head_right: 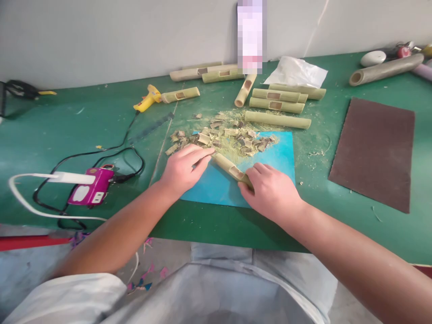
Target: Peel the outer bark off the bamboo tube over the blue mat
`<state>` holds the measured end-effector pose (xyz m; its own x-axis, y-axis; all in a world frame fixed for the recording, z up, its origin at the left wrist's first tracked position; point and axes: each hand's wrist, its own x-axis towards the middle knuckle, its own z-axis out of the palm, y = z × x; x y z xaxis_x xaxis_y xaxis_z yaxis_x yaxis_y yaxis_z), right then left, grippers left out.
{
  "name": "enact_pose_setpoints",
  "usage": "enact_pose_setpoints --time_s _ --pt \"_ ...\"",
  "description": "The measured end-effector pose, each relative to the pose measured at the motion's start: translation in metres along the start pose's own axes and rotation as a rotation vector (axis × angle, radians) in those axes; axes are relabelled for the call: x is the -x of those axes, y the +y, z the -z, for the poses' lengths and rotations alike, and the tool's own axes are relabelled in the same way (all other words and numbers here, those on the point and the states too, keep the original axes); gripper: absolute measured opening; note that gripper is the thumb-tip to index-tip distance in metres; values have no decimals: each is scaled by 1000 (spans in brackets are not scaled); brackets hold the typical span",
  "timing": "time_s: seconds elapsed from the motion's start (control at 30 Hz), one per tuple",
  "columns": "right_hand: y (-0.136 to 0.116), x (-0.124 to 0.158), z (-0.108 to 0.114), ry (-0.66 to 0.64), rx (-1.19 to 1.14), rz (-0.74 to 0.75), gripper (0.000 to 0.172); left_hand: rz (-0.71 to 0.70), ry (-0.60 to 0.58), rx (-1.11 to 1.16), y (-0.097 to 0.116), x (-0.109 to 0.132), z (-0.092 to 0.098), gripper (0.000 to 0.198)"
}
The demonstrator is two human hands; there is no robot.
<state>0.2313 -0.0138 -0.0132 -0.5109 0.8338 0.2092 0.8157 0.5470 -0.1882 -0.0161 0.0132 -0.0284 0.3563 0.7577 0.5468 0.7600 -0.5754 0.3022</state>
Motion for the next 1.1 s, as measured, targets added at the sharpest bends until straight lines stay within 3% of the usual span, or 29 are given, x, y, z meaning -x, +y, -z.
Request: enact_pose_setpoints --time_s 0.5,0.67,0.87,1.1 --pt "5 -3 0 95 42 -22 25 3 -102 -17 10 -4 5 24" --pt "7 0 1 54 41 -43 30 4 -95 7 7 -2 3 24" --pt "8 -1 5 23 -44 -34 28 -26 -3 40 6 -1 2 22" --pt "4 -2 4 -76 -104 -58 23 -48 -36 -72 15 1 0 20"
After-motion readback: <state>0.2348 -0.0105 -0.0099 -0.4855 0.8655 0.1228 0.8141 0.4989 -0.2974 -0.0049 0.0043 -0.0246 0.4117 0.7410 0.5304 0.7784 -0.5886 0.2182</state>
